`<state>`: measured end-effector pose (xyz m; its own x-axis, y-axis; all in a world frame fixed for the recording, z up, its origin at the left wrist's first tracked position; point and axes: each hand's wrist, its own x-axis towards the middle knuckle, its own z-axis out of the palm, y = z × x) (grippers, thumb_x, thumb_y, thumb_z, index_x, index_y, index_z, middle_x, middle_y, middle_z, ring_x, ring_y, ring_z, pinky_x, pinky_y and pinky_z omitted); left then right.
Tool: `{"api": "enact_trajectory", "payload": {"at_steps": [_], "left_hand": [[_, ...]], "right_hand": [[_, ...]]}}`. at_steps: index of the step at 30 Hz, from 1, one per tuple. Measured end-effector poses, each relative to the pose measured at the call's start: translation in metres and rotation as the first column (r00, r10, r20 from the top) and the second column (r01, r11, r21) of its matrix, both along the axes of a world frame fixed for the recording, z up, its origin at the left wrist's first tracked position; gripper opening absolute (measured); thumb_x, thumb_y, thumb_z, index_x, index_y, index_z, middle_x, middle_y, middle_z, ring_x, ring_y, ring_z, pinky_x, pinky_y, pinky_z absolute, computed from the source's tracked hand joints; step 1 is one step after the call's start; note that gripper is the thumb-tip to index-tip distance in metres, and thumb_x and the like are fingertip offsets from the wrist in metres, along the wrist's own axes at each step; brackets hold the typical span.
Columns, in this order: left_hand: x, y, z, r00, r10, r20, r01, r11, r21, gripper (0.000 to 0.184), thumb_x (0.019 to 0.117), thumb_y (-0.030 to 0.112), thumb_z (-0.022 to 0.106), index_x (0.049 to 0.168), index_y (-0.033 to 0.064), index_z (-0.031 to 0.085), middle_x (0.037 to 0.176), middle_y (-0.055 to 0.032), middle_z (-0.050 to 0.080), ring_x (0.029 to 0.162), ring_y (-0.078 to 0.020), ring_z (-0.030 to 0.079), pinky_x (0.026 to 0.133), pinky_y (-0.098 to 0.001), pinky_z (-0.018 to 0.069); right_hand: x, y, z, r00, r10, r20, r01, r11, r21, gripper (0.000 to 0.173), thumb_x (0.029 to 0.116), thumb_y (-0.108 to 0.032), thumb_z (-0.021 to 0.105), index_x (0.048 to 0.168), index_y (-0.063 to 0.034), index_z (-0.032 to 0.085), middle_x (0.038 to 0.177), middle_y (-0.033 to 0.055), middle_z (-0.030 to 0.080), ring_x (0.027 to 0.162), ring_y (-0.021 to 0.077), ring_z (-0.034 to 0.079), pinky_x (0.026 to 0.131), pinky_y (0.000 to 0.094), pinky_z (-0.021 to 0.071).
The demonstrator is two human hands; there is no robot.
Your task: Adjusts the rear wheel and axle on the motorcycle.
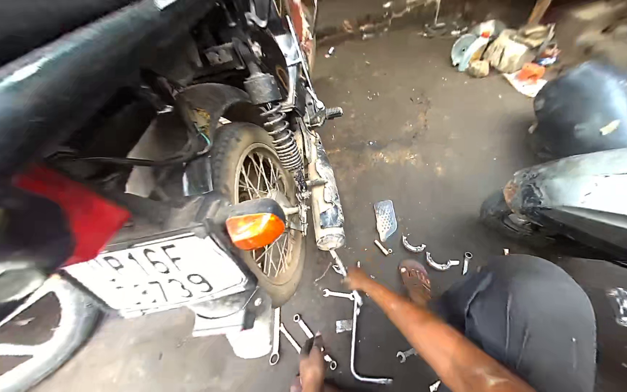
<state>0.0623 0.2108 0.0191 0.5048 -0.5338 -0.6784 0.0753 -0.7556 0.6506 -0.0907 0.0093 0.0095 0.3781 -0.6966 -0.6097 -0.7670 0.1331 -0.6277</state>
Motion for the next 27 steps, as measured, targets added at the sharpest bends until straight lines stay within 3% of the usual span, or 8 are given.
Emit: {"api": "enact_trajectory", "payload": {"at_steps": [3, 7, 15, 20, 24, 27], "left_hand": [[0.021, 0.017, 0.011, 0.995, 0.086, 0.044, -0.084, 0.996, -0.038, 0.053, 0.1102, 0.037, 0.045, 0.144, -0.0040, 0.049, 0.127, -0.0299, 0.061, 0.109, -0.0409, 0.064, 0.089, -0.0581, 0.0528], [0.046, 0.032, 0.014, 0.980, 0.164, 0.111, -0.148, 0.979, -0.142, 0.047, 0.1099, 0.031, 0.047, 0.138, -0.0069, 0.051, 0.123, -0.0293, 0.061, 0.100, -0.0364, 0.065, 0.085, -0.0544, 0.0543], [0.049, 0.041, 0.023, 0.946, 0.065, 0.318, 0.008, 0.974, -0.225, 0.039, 0.1077, 0.022, 0.052, 0.130, -0.0089, 0.056, 0.114, -0.0271, 0.066, 0.093, -0.0334, 0.069, 0.082, -0.0513, 0.0570], [0.062, 0.032, 0.038, 0.936, 0.014, 0.352, 0.081, 0.964, -0.255, 0.037, 0.1082, 0.021, 0.049, 0.128, -0.0083, 0.059, 0.108, -0.0228, 0.068, 0.092, -0.0284, 0.068, 0.082, -0.0473, 0.0564], [0.065, 0.025, 0.024, 0.987, 0.114, 0.111, -0.091, 0.976, -0.199, 0.045, 0.1125, 0.027, 0.038, 0.134, -0.0091, 0.053, 0.114, -0.0240, 0.066, 0.093, -0.0271, 0.067, 0.081, -0.0451, 0.0560], [0.041, 0.021, 0.006, 0.967, 0.172, -0.186, -0.183, 0.982, -0.045, 0.061, 0.1124, 0.043, 0.023, 0.134, -0.0057, 0.053, 0.115, -0.0222, 0.066, 0.094, -0.0268, 0.066, 0.081, -0.0443, 0.0546]], "right_hand": [[0.054, 0.036, -0.018, 0.980, -0.105, 0.172, 0.102, 0.994, 0.024, 0.048, 0.1050, -0.037, 0.053, 0.132, 0.0024, 0.060, 0.126, 0.0248, 0.066, 0.119, 0.0384, 0.063, 0.103, 0.0578, 0.0480], [0.096, 0.041, -0.007, 0.949, -0.166, 0.269, 0.161, 0.986, 0.044, 0.046, 0.1079, -0.039, 0.047, 0.129, 0.0003, 0.062, 0.119, 0.0219, 0.069, 0.112, 0.0348, 0.067, 0.100, 0.0543, 0.0508], [0.121, 0.019, -0.009, 0.876, -0.295, 0.382, 0.268, 0.955, 0.124, 0.043, 0.1070, -0.037, 0.051, 0.129, -0.0014, 0.060, 0.111, 0.0177, 0.071, 0.099, 0.0295, 0.071, 0.093, 0.0491, 0.0547], [0.123, 0.026, -0.007, 0.862, -0.340, 0.375, 0.362, 0.932, 0.013, 0.042, 0.1055, -0.040, 0.052, 0.118, -0.0029, 0.066, 0.106, 0.0177, 0.070, 0.101, 0.0312, 0.068, 0.093, 0.0514, 0.0527], [0.118, 0.025, -0.001, 0.846, -0.376, 0.379, 0.407, 0.914, -0.002, 0.044, 0.1030, -0.042, 0.056, 0.115, -0.0014, 0.068, 0.113, 0.0196, 0.068, 0.108, 0.0326, 0.066, 0.098, 0.0505, 0.0511], [0.121, 0.026, -0.007, 0.720, -0.498, 0.482, 0.530, 0.844, 0.080, 0.045, 0.0952, -0.036, 0.070, 0.124, -0.0018, 0.065, 0.100, 0.0146, 0.072, 0.092, 0.0268, 0.070, 0.090, 0.0466, 0.0564]]}}
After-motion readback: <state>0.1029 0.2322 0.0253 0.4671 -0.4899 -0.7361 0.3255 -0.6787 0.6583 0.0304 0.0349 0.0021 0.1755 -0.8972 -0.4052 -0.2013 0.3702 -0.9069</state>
